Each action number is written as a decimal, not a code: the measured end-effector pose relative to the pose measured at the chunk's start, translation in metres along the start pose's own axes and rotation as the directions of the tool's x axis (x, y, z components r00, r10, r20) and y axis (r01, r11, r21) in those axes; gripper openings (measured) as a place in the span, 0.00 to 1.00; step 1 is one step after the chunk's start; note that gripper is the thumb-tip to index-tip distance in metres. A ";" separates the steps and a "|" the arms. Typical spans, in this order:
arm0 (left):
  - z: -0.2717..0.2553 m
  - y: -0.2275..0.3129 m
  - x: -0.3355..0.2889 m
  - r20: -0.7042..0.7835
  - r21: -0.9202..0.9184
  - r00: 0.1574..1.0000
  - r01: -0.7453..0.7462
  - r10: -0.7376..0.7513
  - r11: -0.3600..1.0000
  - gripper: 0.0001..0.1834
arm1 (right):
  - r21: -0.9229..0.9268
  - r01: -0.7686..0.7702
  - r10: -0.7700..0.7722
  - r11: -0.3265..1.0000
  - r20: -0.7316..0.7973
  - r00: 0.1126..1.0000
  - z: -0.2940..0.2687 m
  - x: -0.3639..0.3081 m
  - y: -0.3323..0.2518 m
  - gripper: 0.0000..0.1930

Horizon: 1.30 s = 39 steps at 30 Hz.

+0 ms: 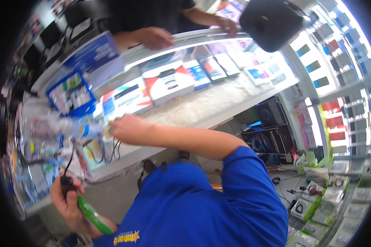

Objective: The person picks a packaged USB cable from a shelf, walks to the counter, and removes the cable from its packaging. They plug the cable into a power strip and then into a black portable speaker to test it. After testing, they coil the cable and place it back into the packaging, returning it to the shelf.

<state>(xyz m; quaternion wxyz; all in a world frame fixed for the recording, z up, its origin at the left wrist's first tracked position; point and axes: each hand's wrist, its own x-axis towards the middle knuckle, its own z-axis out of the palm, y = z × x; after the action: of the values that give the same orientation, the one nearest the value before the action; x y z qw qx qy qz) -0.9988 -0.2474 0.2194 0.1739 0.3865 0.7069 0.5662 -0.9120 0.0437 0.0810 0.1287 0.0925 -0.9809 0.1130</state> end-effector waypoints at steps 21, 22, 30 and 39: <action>0.207 0.051 0.109 0.399 -0.367 0.917 0.191 -0.032 0.910 0.20 | -0.476 -0.683 0.131 0.554 -0.761 0.636 -0.260 -0.275 0.272 0.07; 0.219 0.049 0.117 0.421 -0.359 0.906 0.204 -0.037 0.911 0.18 | -0.487 -0.692 0.115 0.533 -0.768 0.630 -0.265 -0.283 0.283 0.07; 0.293 0.020 0.144 0.498 -0.287 0.861 0.275 -0.103 0.918 0.15 | -0.557 -0.735 -0.020 0.386 -0.802 0.597 -0.304 -0.327 0.340 0.08; 0.328 -0.007 0.161 0.550 -0.240 0.820 0.336 -0.157 0.911 0.16 | -0.626 -0.727 -0.072 0.280 -0.769 0.635 -0.323 -0.344 0.370 0.09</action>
<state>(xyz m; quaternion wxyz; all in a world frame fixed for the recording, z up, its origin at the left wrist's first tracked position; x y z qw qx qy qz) -0.8803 0.0908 0.1460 0.4924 0.3944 0.5742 0.5219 -0.5882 0.5294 0.2174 0.4709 -0.2711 -0.7381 -0.4000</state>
